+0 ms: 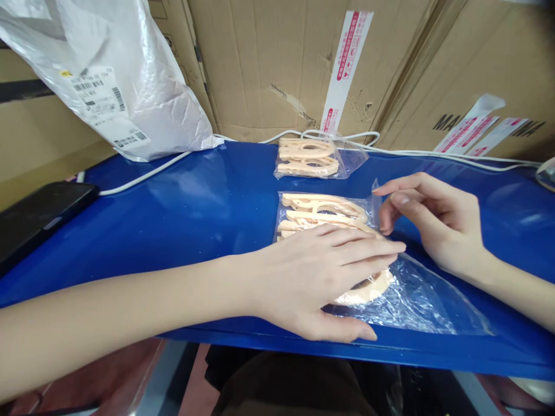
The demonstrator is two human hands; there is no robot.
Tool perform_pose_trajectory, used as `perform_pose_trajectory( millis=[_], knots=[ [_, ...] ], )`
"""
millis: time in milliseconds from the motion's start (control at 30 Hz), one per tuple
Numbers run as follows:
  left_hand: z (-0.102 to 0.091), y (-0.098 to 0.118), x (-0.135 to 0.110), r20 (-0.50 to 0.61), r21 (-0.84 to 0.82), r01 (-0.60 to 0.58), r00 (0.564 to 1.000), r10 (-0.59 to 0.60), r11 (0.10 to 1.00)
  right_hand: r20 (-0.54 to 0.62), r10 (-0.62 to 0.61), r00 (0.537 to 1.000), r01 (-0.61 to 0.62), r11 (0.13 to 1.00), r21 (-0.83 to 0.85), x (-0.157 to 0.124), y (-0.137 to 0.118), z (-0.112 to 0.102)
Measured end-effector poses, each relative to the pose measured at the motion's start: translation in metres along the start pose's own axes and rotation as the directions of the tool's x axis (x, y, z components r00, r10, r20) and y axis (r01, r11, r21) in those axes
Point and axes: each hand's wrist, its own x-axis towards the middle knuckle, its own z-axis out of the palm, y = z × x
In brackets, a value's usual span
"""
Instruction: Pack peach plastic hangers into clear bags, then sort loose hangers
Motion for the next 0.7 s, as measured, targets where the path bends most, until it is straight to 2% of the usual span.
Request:
perform_pose_trajectory(
  millis=[133,500,600,700],
  knots=[
    [0.000,0.000,0.000,-0.003,-0.007,-0.002,1.000,0.002,1.000,-0.022,-0.012,1.000,0.012,1.000,-0.014,0.000,-0.002,0.001],
    [-0.002,0.000,-0.001,-0.047,-0.007,-0.029,0.998,0.028,1.000,-0.146,-0.072,0.987,0.031,0.963,-0.267,-0.003,-0.004,-0.008],
    [-0.002,0.000,-0.002,-0.071,0.040,-0.050,0.996,0.053,0.998,-0.087,-0.034,0.996,0.007,0.956,-0.295,-0.001,-0.004,-0.011],
    [-0.001,0.000,-0.003,-0.093,0.077,-0.059,0.993,0.066,0.995,0.050,-0.008,0.999,0.023,0.950,-0.313,0.004,-0.001,-0.012]
  ],
)
